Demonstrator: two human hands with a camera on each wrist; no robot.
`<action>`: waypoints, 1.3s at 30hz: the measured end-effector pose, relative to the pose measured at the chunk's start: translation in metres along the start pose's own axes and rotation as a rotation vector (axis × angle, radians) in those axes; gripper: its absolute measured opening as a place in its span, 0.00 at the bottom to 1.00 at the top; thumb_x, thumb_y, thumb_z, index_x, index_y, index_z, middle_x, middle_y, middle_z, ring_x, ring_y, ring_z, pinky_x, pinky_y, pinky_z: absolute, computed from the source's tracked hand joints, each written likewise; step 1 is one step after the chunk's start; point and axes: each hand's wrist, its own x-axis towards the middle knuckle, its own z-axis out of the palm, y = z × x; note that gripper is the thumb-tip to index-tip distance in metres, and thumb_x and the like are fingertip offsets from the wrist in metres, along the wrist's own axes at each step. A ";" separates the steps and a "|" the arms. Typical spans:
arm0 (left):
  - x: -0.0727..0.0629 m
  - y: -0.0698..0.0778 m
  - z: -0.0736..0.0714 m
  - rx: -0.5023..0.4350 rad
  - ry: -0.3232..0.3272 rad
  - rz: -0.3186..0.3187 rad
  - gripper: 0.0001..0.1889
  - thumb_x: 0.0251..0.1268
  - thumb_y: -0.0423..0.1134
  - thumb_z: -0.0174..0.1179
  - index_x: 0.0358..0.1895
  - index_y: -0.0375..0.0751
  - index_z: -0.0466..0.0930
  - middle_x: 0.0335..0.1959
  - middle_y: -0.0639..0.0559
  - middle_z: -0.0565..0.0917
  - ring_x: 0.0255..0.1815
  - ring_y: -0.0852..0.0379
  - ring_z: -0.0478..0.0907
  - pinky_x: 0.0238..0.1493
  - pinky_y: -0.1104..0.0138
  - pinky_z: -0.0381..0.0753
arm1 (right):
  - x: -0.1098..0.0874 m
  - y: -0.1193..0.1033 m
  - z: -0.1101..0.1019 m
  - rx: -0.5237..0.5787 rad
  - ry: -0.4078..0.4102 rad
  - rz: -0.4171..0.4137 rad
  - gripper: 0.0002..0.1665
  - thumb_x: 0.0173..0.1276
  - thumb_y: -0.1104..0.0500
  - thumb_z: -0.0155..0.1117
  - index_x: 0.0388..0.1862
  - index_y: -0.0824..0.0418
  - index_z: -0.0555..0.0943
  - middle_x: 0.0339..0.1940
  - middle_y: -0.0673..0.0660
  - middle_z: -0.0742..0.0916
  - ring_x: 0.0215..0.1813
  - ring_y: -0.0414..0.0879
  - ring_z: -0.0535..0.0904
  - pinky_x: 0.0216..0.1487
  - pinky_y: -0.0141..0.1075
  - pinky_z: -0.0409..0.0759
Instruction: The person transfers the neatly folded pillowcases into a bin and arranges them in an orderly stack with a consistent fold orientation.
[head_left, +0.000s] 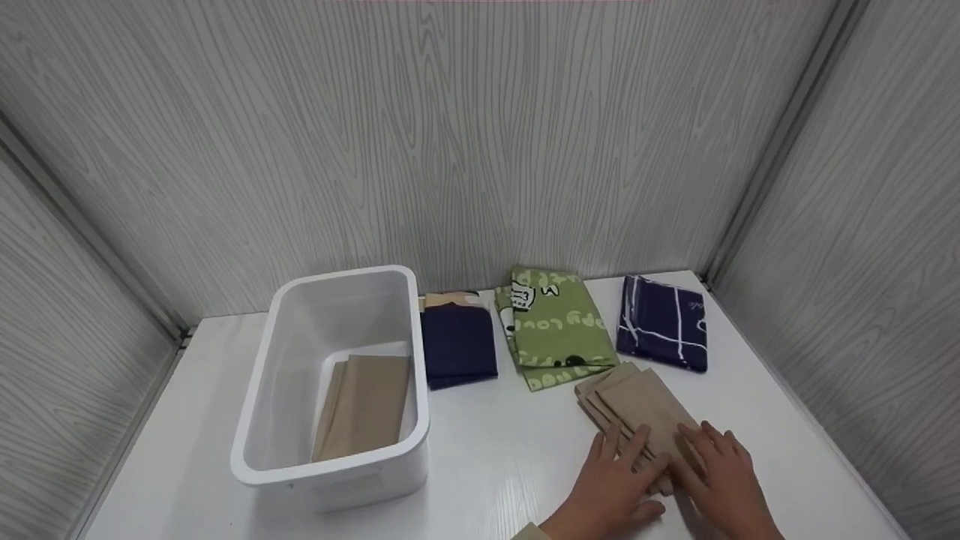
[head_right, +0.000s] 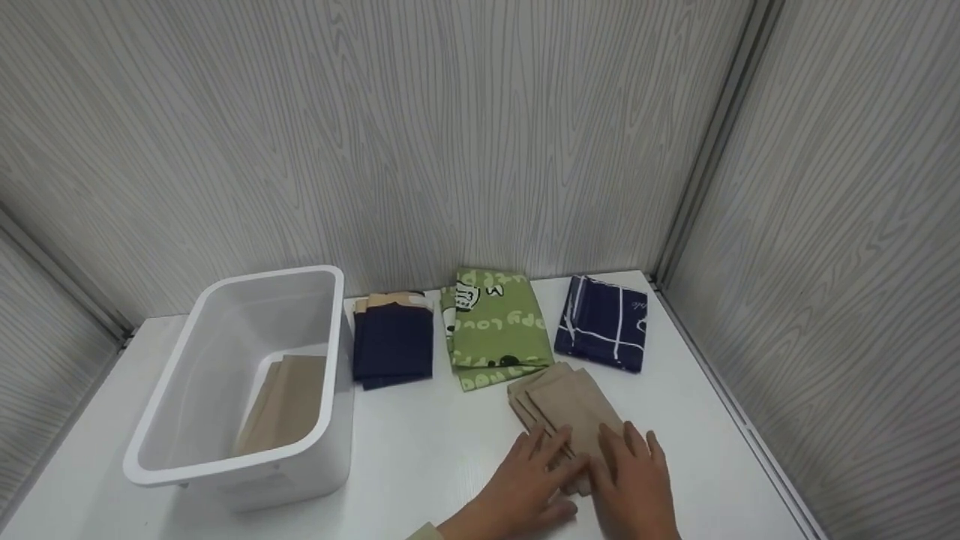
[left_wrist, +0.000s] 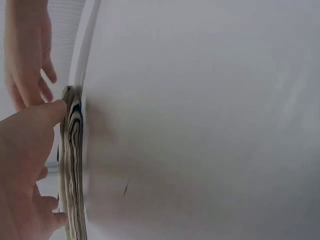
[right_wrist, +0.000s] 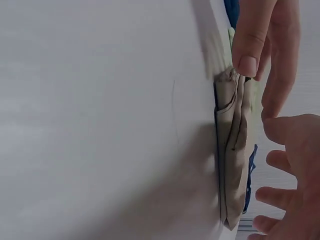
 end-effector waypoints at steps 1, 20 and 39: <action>0.000 0.001 0.001 0.002 -0.033 0.000 0.35 0.70 0.72 0.42 0.78 0.71 0.54 0.80 0.54 0.55 0.79 0.40 0.53 0.71 0.50 0.65 | 0.001 0.002 0.001 0.003 -0.020 -0.001 0.31 0.71 0.48 0.64 0.67 0.63 0.75 0.67 0.77 0.73 0.70 0.74 0.63 0.69 0.69 0.54; -0.013 -0.013 -0.001 -0.162 -0.077 -0.017 0.23 0.72 0.68 0.45 0.66 0.75 0.70 0.74 0.63 0.66 0.76 0.47 0.60 0.67 0.47 0.70 | -0.021 -0.016 0.016 0.013 -0.125 0.116 0.34 0.70 0.40 0.61 0.67 0.60 0.76 0.68 0.76 0.72 0.60 0.82 0.68 0.54 0.71 0.72; -0.026 -0.028 -0.004 -0.103 -0.070 -0.164 0.28 0.68 0.70 0.49 0.70 0.75 0.67 0.76 0.56 0.63 0.76 0.49 0.59 0.67 0.42 0.67 | -0.016 -0.037 0.020 0.033 -0.175 0.016 0.33 0.69 0.46 0.64 0.69 0.58 0.75 0.71 0.72 0.70 0.69 0.77 0.64 0.61 0.68 0.70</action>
